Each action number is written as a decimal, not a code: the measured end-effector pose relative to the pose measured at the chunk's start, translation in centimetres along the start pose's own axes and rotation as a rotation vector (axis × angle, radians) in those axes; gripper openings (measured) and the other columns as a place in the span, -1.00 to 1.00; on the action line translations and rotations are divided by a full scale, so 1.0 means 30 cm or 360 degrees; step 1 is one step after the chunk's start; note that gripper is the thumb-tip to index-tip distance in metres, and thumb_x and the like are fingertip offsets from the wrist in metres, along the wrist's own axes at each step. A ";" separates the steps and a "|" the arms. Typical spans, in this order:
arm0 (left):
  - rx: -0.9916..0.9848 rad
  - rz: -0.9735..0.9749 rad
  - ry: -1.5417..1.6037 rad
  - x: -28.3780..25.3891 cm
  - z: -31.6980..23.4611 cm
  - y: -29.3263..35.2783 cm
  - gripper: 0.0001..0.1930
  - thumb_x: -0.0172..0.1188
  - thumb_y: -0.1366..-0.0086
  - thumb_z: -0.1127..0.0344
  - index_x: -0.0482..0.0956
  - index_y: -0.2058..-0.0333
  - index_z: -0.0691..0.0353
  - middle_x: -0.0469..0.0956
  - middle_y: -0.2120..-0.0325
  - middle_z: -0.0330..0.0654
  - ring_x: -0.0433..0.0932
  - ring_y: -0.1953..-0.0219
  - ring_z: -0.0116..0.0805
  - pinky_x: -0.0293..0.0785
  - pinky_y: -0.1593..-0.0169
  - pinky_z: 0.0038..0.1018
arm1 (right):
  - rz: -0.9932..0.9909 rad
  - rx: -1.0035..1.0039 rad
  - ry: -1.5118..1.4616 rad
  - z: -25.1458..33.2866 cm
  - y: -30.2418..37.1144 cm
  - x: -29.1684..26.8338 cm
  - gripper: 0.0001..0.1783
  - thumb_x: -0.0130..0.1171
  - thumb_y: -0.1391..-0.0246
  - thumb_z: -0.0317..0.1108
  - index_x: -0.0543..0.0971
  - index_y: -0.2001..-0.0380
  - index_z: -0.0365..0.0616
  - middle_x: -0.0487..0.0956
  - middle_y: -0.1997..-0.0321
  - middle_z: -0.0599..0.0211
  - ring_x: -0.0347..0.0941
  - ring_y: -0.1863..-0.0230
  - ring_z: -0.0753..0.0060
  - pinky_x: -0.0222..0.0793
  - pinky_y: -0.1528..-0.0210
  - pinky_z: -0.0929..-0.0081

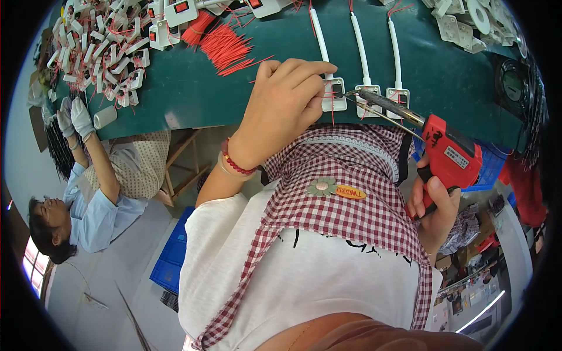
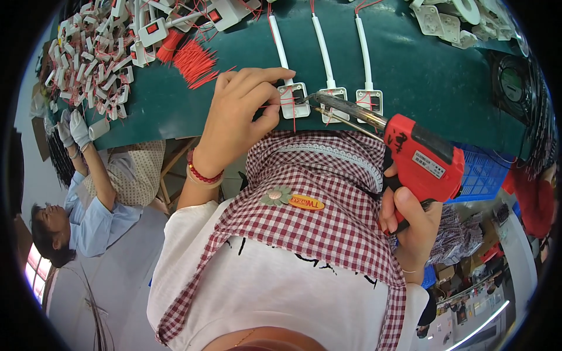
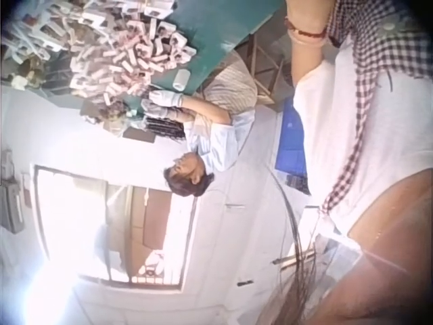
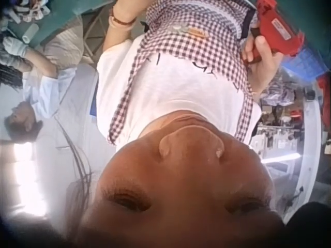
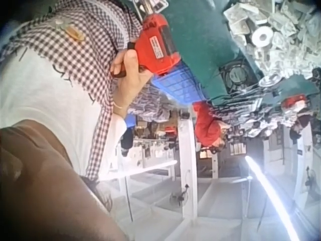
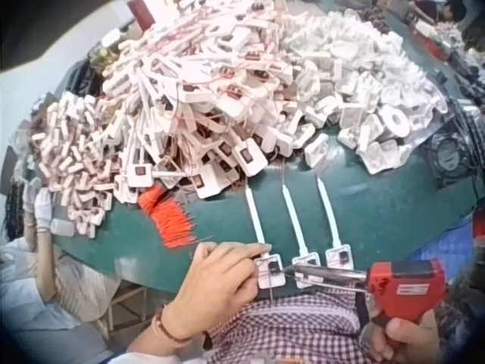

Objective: The person solders wires to small white electronic components on an assembly line. This is done using a soldering iron and solder wire.

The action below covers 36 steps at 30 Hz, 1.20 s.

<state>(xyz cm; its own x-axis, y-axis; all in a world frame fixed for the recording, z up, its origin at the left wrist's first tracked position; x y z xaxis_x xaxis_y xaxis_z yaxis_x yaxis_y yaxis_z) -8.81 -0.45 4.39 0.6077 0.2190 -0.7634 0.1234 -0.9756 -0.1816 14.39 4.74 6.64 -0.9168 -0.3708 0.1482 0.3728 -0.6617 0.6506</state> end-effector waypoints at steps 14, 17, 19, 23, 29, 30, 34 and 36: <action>0.0079 0.0159 0.0133 0.015 -0.018 -0.036 -0.85 0.16 0.06 0.54 0.34 0.56 0.22 0.53 0.14 -0.29 0.47 0.26 -0.35 0.25 0.12 -0.40 | -0.0077 0.0069 0.0050 0.004 0.010 0.003 -0.68 0.07 -0.01 -0.32 0.36 0.24 -0.36 0.36 0.73 0.28 0.17 0.81 0.64 0.13 0.75 0.68; 0.0068 0.0158 0.0173 0.005 -0.008 -0.031 -0.84 0.16 0.06 0.54 0.34 0.56 0.23 0.53 0.14 -0.29 0.47 0.26 -0.34 0.25 0.12 -0.41 | -0.0069 0.0080 0.0067 0.010 0.012 0.015 -0.69 0.08 -0.01 -0.32 0.36 0.26 -0.35 0.36 0.73 0.28 0.17 0.81 0.64 0.12 0.75 0.69; 0.0068 0.0170 0.0174 0.011 -0.009 -0.032 -0.84 0.16 0.06 0.54 0.34 0.56 0.23 0.53 0.14 -0.29 0.47 0.26 -0.34 0.25 0.12 -0.41 | -0.0062 0.0090 0.0058 0.002 0.009 0.004 -0.70 0.08 -0.01 -0.32 0.37 0.26 -0.34 0.37 0.72 0.27 0.17 0.81 0.64 0.12 0.75 0.69; 0.0076 0.0185 0.0187 0.013 -0.009 -0.038 -0.85 0.17 0.06 0.54 0.35 0.55 0.23 0.52 0.15 -0.28 0.48 0.26 -0.33 0.25 0.12 -0.41 | -0.0071 0.0087 0.0060 -0.008 0.011 -0.010 -0.70 0.08 -0.01 -0.32 0.37 0.28 -0.34 0.38 0.72 0.25 0.17 0.81 0.64 0.13 0.75 0.68; 0.0056 0.0210 0.0203 0.012 -0.010 -0.033 -0.85 0.17 0.06 0.54 0.36 0.55 0.23 0.52 0.14 -0.27 0.48 0.25 -0.32 0.26 0.12 -0.42 | -0.0068 0.0084 0.0034 0.000 0.012 -0.006 -0.70 0.08 -0.02 -0.33 0.37 0.27 -0.36 0.38 0.73 0.25 0.18 0.82 0.62 0.15 0.76 0.67; 0.0063 0.0209 0.0208 0.014 -0.011 -0.034 -0.86 0.17 0.06 0.53 0.36 0.55 0.23 0.52 0.14 -0.27 0.48 0.25 -0.33 0.26 0.12 -0.42 | -0.0065 0.0074 0.0010 0.005 0.010 -0.004 -0.70 0.08 -0.02 -0.33 0.36 0.26 -0.36 0.37 0.73 0.25 0.18 0.82 0.62 0.16 0.76 0.67; 0.0051 0.0215 0.0214 0.015 -0.011 -0.035 -0.86 0.17 0.06 0.53 0.37 0.55 0.23 0.52 0.14 -0.27 0.48 0.24 -0.33 0.26 0.12 -0.42 | -0.0039 0.0055 -0.0019 0.008 0.006 0.001 -0.70 0.07 -0.02 -0.34 0.36 0.26 -0.36 0.37 0.73 0.25 0.18 0.82 0.62 0.16 0.76 0.66; 0.0049 0.0223 0.0206 0.014 -0.010 -0.035 -0.86 0.17 0.07 0.53 0.37 0.55 0.23 0.52 0.13 -0.27 0.48 0.23 -0.32 0.26 0.12 -0.43 | -0.0025 0.0105 -0.0013 -0.003 0.007 -0.001 -0.70 0.07 -0.02 -0.35 0.36 0.25 -0.37 0.37 0.73 0.25 0.18 0.82 0.61 0.16 0.76 0.66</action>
<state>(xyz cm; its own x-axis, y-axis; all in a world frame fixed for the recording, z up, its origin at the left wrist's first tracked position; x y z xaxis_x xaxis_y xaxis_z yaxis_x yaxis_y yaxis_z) -8.47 0.67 4.45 0.7135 0.0752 -0.6966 0.0077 -0.9950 -0.0994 14.50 4.56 6.71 -0.9238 -0.3550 0.1436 0.3483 -0.6231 0.7003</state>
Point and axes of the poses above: each hand's wrist, its own y-axis away from the middle knuckle, its own x-axis out of the palm, z = x × y, the point moved 9 cm from there along -y, towards the middle knuckle
